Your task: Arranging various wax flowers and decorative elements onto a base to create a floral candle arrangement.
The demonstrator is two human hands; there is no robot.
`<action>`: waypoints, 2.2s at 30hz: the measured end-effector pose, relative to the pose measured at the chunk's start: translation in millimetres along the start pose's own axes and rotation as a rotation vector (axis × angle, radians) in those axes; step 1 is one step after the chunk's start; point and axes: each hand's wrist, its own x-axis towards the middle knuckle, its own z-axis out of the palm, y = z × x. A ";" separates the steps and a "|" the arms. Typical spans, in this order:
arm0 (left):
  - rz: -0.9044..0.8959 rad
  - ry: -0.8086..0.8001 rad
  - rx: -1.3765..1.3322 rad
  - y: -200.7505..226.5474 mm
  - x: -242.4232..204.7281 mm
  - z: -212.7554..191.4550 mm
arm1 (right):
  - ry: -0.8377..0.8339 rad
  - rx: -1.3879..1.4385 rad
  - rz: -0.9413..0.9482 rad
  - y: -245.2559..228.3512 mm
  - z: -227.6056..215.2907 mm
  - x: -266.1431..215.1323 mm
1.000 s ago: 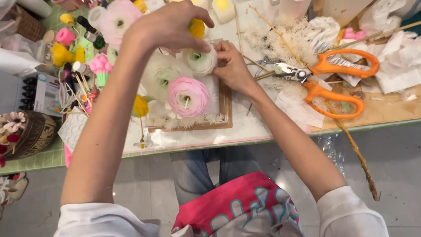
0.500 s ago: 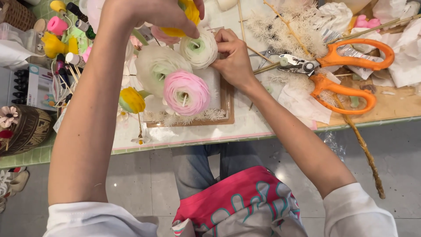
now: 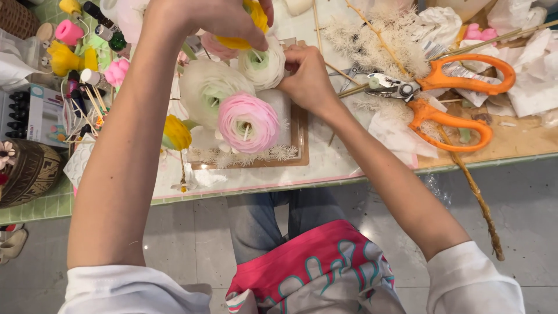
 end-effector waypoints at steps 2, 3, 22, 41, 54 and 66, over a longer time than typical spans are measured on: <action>-0.096 -0.061 -0.102 3.8 -1.3 -2.8 | -0.024 0.013 0.093 -4.3 -1.1 -0.8; -0.194 -0.122 -0.204 5.9 -2.2 -5.3 | -0.049 0.028 0.185 -7.1 -1.9 -0.4; 0.018 -0.036 0.031 -8.3 8.0 -2.5 | -0.160 0.192 0.090 -58.6 -19.7 -19.9; 0.031 0.018 0.075 -0.9 2.2 -6.9 | 0.006 0.403 0.120 -62.9 -10.0 -26.2; 0.149 0.108 -0.066 -10.3 0.9 2.3 | -0.065 0.441 0.172 -51.6 -15.2 -28.6; 0.219 0.401 -0.111 23.5 -103.4 26.6 | -0.069 0.446 0.168 -56.4 -10.6 -29.2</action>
